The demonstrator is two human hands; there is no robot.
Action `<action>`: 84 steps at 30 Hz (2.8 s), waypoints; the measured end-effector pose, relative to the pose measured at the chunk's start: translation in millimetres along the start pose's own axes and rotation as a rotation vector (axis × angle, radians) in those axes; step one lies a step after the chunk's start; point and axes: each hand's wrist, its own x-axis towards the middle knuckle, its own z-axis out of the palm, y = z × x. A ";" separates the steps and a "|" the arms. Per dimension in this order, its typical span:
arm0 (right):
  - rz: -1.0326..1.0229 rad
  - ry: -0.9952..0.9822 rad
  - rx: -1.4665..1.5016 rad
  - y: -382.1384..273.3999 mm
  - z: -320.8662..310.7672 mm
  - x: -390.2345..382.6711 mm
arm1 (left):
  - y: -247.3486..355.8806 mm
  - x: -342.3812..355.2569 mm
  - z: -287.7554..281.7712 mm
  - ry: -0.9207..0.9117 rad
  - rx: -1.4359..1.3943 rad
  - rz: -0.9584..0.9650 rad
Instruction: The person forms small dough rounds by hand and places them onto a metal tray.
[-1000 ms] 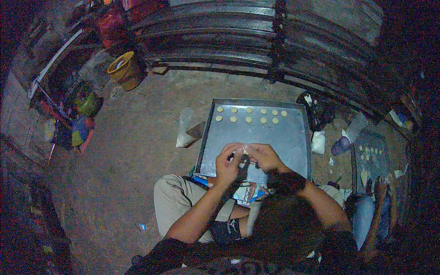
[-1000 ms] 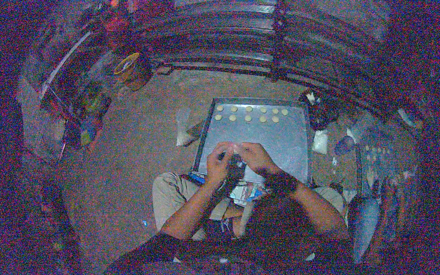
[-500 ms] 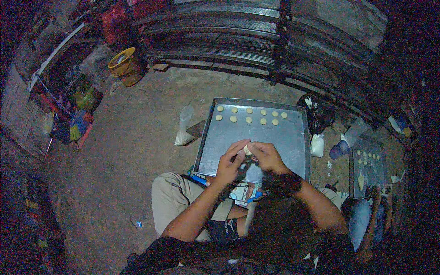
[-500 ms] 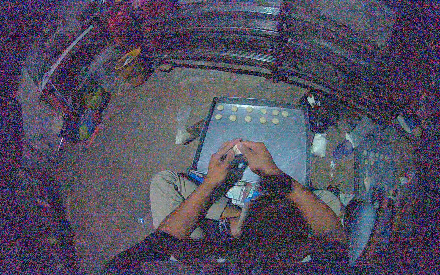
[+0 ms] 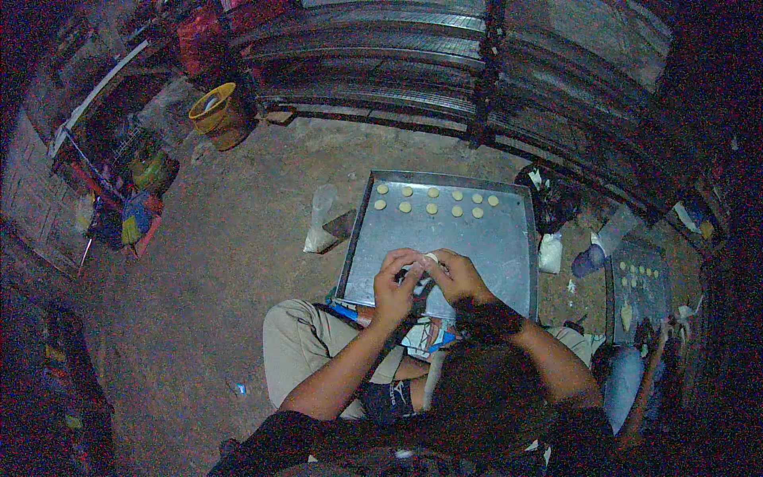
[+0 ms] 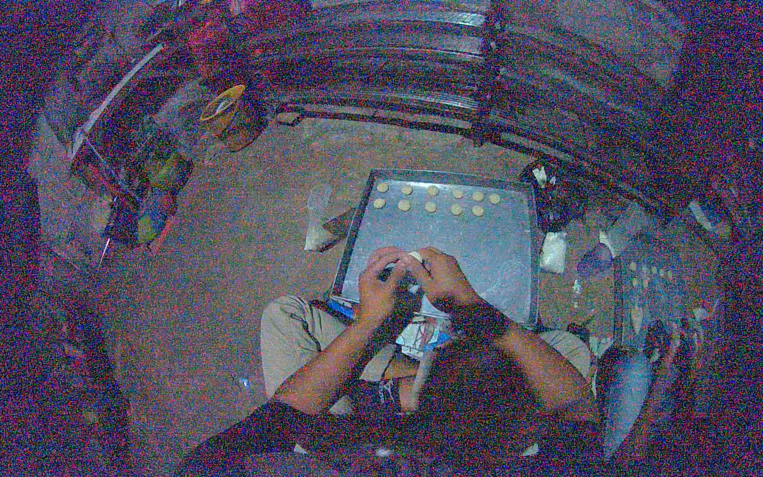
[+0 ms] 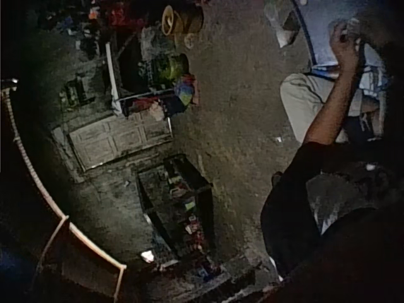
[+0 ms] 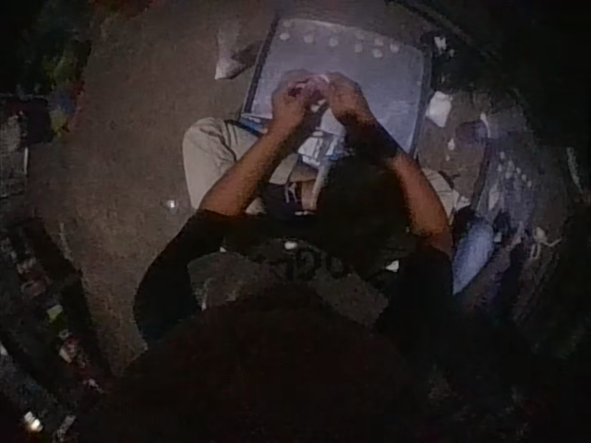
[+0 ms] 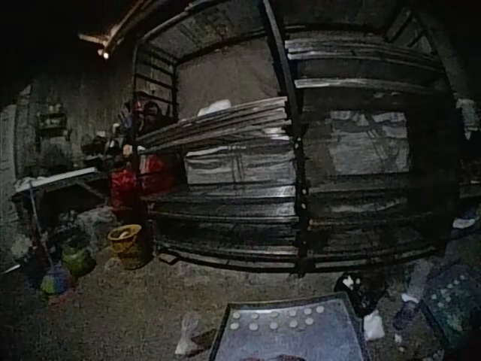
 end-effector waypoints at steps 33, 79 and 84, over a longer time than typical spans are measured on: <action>0.148 -0.289 0.579 22.3 -2.9 -2.3 | 8.9 -2.4 2.9 -0.248 -0.073 0.019; 0.151 -0.205 0.350 34.6 8.3 4.7 | 13.4 6.8 -11.3 -0.077 0.404 0.357; 0.233 -0.176 0.488 10.0 -2.0 -4.5 | 24.1 10.2 -11.3 -0.251 0.186 0.316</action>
